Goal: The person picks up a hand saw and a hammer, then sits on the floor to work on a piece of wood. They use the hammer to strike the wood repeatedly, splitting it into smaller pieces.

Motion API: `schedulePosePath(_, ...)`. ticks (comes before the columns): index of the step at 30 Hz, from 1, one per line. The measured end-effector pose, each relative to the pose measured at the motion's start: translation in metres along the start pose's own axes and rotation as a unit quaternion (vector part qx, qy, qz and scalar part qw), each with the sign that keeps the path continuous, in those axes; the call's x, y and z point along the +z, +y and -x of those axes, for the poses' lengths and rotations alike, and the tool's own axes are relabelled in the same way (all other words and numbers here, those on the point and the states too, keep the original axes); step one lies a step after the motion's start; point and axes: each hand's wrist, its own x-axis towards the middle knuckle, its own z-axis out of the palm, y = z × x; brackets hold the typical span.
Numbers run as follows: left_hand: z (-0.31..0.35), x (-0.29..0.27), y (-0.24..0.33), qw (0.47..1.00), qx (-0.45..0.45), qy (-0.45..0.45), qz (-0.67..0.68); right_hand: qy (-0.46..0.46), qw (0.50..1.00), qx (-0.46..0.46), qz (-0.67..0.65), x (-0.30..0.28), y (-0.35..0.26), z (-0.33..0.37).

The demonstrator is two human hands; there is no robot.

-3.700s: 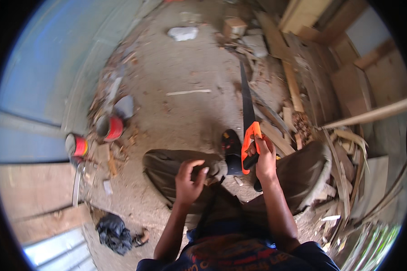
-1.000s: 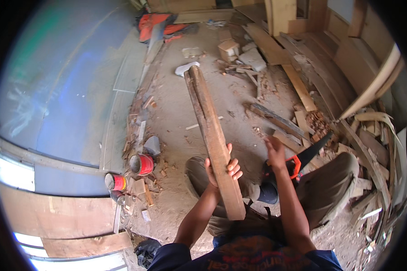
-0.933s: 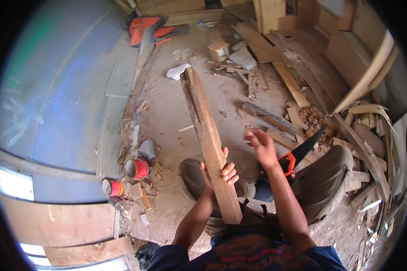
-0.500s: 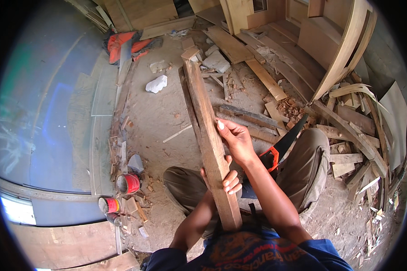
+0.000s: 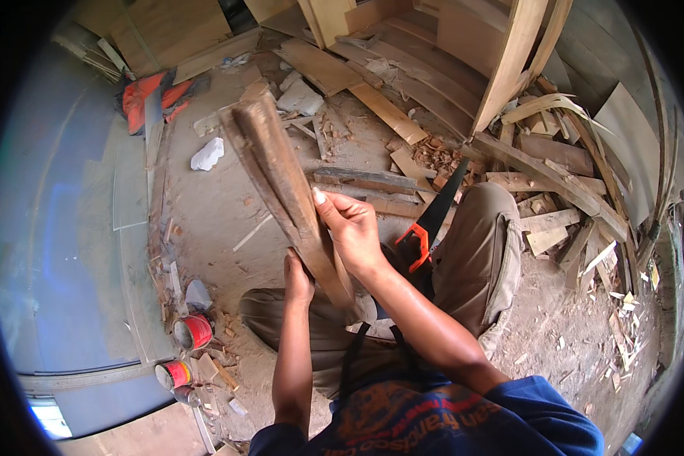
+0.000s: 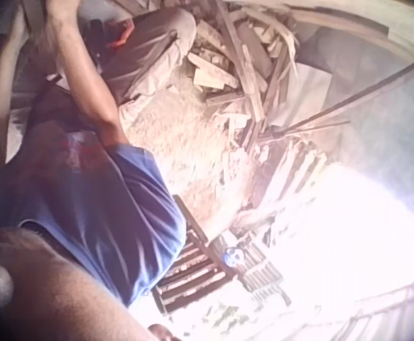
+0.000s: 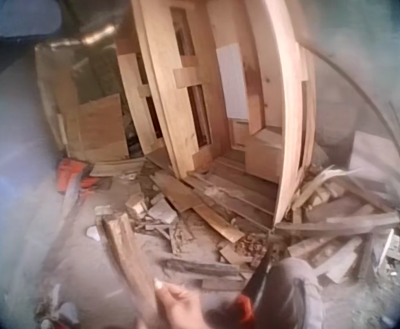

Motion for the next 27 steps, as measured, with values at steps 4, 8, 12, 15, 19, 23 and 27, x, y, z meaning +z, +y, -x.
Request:
schedulePosePath(4, -0.016, 0.007, 0.008, 0.99, 0.131, 0.027, -0.034, -0.01, 0.995, -0.039, 0.094, -0.016, 0.032, -0.009)
schedulePosePath(8, -0.019, 0.017, 0.031, 0.967, 0.253, 0.006, -0.031, -0.041, 0.967, -0.027, 0.25, -0.031, 0.064, -0.008)
schedulePosePath(12, -0.042, 0.015, 0.019, 0.972, 0.134, 0.191, 0.0, -0.106, 0.936, -0.061, 0.331, -0.056, 0.099, -0.018)
schedulePosePath(15, -0.052, -0.019, -0.008, 0.958, 0.129, 0.257, 0.02, -0.068, 0.896, -0.121, 0.423, -0.105, 0.119, -0.042)
schedulePosePath(19, -0.078, -0.082, -0.025, 0.928, 0.103, 0.34, 0.114, 0.177, 0.8, -0.11, 0.563, -0.238, 0.133, -0.098)
schedulePosePath(23, -0.089, -0.14, -0.05, 0.893, 0.077, 0.403, 0.184, 0.167, 0.76, -0.119, 0.617, -0.29, 0.124, -0.119)
schedulePosePath(27, -0.112, -0.144, -0.089, 0.887, 0.023, 0.417, 0.196, 0.131, 0.639, -0.016, 0.758, -0.359, 0.126, -0.153)
